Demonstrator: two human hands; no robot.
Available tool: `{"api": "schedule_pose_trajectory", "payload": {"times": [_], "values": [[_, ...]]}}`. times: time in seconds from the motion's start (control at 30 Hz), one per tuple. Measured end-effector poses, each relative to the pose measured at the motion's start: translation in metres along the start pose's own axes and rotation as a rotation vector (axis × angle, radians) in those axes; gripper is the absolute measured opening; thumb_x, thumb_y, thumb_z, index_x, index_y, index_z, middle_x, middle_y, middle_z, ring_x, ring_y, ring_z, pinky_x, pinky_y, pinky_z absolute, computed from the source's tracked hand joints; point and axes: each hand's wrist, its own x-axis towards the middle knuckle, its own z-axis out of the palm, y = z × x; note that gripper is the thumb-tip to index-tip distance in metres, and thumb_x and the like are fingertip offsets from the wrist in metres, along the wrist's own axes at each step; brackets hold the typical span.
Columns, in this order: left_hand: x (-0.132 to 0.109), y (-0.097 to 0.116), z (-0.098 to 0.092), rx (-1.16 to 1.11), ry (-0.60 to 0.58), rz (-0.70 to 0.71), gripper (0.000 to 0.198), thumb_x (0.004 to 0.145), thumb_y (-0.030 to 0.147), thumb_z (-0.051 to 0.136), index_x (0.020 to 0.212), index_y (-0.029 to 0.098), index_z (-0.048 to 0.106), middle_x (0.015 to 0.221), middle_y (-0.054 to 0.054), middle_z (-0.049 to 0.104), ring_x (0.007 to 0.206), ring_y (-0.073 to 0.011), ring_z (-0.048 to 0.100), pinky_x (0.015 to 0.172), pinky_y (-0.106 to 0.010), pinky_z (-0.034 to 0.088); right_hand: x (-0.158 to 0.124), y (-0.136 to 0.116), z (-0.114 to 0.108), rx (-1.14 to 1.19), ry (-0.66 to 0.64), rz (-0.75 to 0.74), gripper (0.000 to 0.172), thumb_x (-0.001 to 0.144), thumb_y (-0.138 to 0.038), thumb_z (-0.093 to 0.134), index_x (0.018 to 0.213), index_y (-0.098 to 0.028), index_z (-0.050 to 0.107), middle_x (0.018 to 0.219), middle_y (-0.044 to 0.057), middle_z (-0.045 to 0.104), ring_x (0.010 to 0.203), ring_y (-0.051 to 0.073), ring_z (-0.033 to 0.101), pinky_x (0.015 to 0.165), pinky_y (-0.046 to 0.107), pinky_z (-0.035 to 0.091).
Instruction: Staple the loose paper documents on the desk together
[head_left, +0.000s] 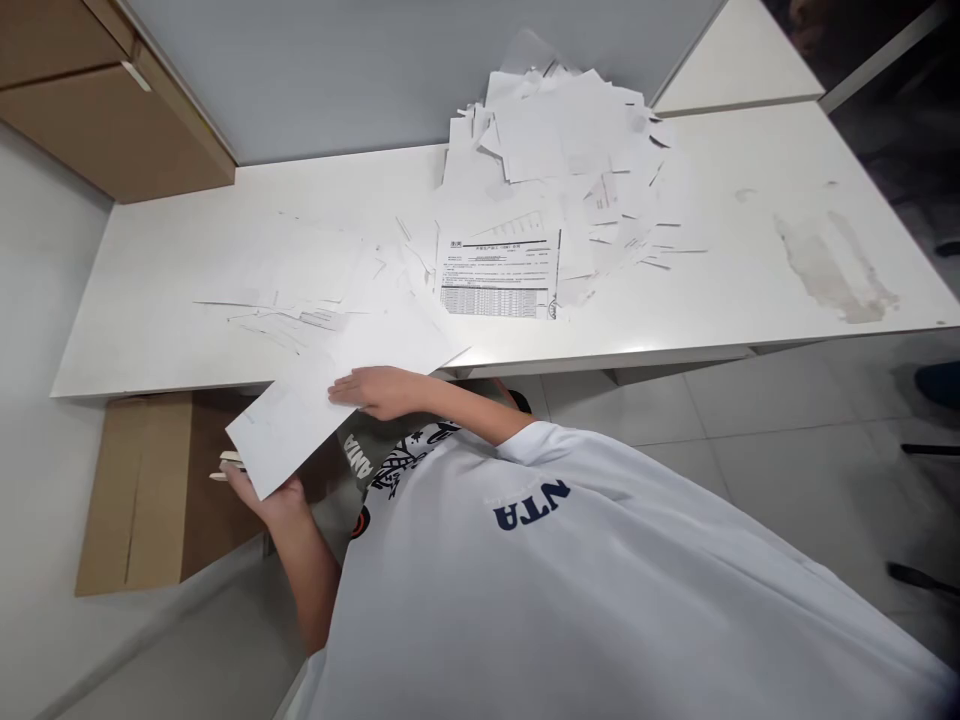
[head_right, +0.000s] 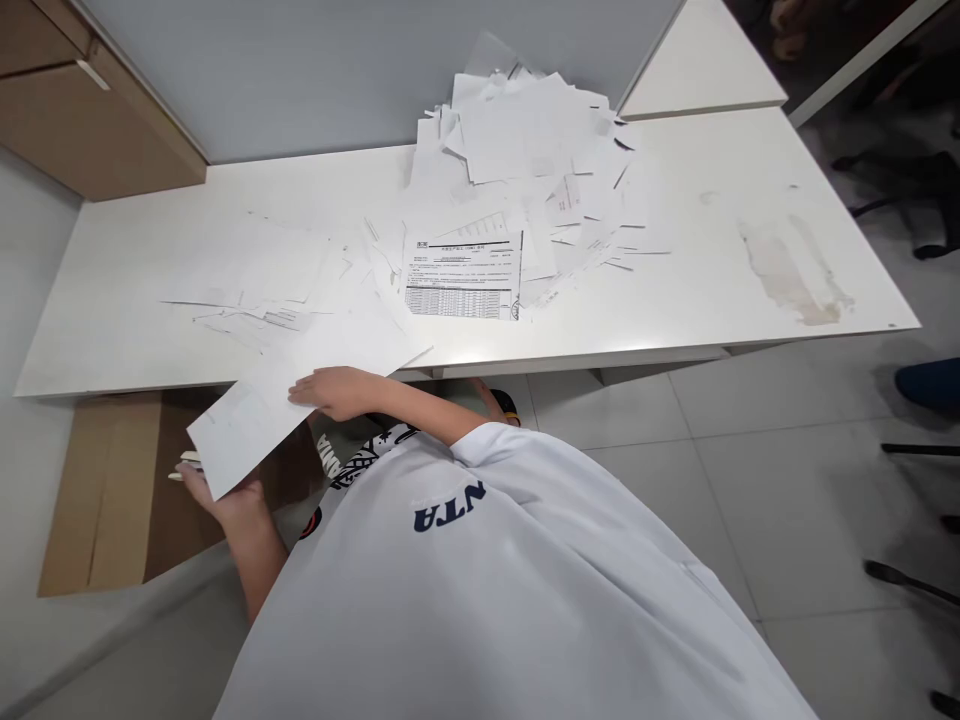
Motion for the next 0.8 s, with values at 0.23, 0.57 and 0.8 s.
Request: {"api": "schedule_pose_trajectory", "payload": {"times": [0.23,0.57,0.8], "values": [[0.002,0.014,-0.026,0.178,0.180,-0.215,0.024,0.082,0.021,0.059,0.104,0.011,0.060,0.107,-0.007,0.072,0.120,-0.0230,0.060,0.106,-0.040,0.045,0.001,-0.013,-0.014,0.117,-0.152,-0.077,0.069,0.076,0.008,0.044,0.140,-0.015,0.052,0.150,0.007,0.049,0.141,0.020,0.044,0.111,0.032,0.041],[-0.009,-0.010,-0.017,0.177,0.092,-0.215,0.020,0.081,0.029,0.059,0.095,0.015,0.060,0.093,-0.005,0.071,0.113,-0.0212,0.061,0.097,-0.033,0.048,0.060,-0.060,0.032,-0.026,-0.024,-0.294,0.051,0.089,0.001,0.042,0.132,-0.022,0.058,0.147,0.008,0.054,0.136,0.021,0.050,0.098,0.031,0.049],[-0.015,-0.015,-0.020,0.181,0.074,-0.098,0.047,0.083,0.065,0.048,0.093,0.021,0.058,0.099,-0.003,0.070,0.122,-0.0232,0.056,0.099,-0.035,0.046,0.069,-0.079,0.064,-0.204,-0.049,-0.583,0.045,0.092,-0.004,0.048,0.130,-0.022,0.060,0.144,0.011,0.055,0.133,0.021,0.052,0.102,0.032,0.045]]}}
